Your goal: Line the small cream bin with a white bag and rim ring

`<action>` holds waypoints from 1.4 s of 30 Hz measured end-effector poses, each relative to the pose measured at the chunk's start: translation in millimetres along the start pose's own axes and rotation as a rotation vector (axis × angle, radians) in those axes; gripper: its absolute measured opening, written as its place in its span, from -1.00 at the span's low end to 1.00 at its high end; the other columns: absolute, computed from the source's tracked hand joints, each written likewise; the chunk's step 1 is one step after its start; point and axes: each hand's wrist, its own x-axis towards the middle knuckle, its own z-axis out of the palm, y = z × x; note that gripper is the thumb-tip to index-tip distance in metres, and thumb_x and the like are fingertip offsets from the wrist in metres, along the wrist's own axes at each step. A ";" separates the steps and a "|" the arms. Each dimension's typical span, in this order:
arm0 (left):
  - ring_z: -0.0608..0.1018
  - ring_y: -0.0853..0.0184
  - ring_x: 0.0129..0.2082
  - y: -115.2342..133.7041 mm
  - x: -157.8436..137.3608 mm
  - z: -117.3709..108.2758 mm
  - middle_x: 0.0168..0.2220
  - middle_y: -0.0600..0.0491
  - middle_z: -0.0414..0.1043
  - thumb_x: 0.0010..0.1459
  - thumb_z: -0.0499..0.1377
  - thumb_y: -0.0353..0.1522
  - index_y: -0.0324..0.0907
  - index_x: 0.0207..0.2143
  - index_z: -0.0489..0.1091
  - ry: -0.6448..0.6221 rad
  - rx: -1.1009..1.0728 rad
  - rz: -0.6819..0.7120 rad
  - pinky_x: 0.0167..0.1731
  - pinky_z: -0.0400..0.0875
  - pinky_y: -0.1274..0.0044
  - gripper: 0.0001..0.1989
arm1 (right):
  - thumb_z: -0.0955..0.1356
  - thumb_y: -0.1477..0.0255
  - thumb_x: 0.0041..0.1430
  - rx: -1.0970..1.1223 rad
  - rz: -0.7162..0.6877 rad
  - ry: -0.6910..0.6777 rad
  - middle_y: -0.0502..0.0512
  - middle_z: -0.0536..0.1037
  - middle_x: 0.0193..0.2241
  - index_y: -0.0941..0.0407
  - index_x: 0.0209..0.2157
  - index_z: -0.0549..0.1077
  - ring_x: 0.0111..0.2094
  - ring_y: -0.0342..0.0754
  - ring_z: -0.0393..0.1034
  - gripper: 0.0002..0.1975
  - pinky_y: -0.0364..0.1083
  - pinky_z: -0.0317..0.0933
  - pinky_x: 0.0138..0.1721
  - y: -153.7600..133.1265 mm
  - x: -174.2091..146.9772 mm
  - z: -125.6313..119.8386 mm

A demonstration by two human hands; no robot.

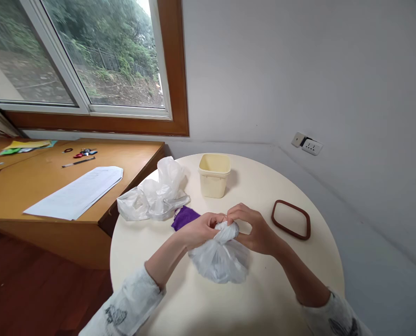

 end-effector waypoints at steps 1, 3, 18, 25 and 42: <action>0.30 0.48 -0.51 -2.7 1.0 1.1 -0.49 0.11 0.24 -0.11 0.27 -0.34 -0.28 -0.44 0.37 0.023 -0.044 0.018 -0.49 0.20 0.62 -0.80 | 0.33 0.59 -0.05 -0.008 -0.007 0.032 0.06 0.43 -0.35 0.06 -0.34 0.33 -0.26 -0.06 0.31 -0.80 -0.03 0.22 -0.20 1.6 -1.7 2.9; 0.29 0.50 -0.52 -7.7 2.8 3.8 -0.49 0.13 0.22 -0.16 0.31 -0.37 -0.27 -0.45 0.35 0.069 -0.121 0.056 -0.51 0.19 0.63 -0.77 | 0.31 0.62 -0.07 -0.041 -0.017 0.089 0.06 0.42 -0.35 0.06 -0.36 0.30 -0.27 -0.05 0.31 -0.78 -0.01 0.20 -0.20 5.2 -5.0 9.2; 0.36 0.50 -0.54 -23.4 13.4 14.1 -0.54 0.12 0.30 -0.10 0.30 -0.37 -0.30 -0.47 0.35 0.319 -0.455 0.205 -0.49 0.21 0.64 -0.80 | 0.28 0.59 -0.04 -0.234 -0.021 0.397 -0.01 0.32 -0.53 0.05 -0.55 0.14 -0.44 -0.08 0.23 -0.79 -0.04 0.17 -0.36 21.6 -15.9 42.7; 0.36 0.51 -0.58 -22.3 13.7 11.1 -0.57 0.13 0.31 -0.01 0.25 -0.32 -0.28 -0.46 0.34 0.412 -0.517 0.257 -0.53 0.22 0.64 -0.80 | 0.28 0.60 -0.02 -0.277 -0.016 0.299 0.04 0.36 -0.43 0.05 -0.45 0.25 -0.33 -0.05 0.26 -0.85 -0.01 0.21 -0.27 20.5 -20.0 44.7; 0.32 0.45 -0.53 -18.5 16.7 12.1 -0.56 0.13 0.31 0.07 0.08 -0.09 -0.24 -0.50 0.38 0.724 -0.041 0.341 -0.51 0.18 0.62 -0.62 | 0.36 0.32 -0.01 0.035 0.378 0.262 0.04 0.45 -0.30 0.08 -0.26 0.34 -0.30 -0.07 0.32 -0.75 -0.05 0.24 -0.25 11.1 -14.3 39.9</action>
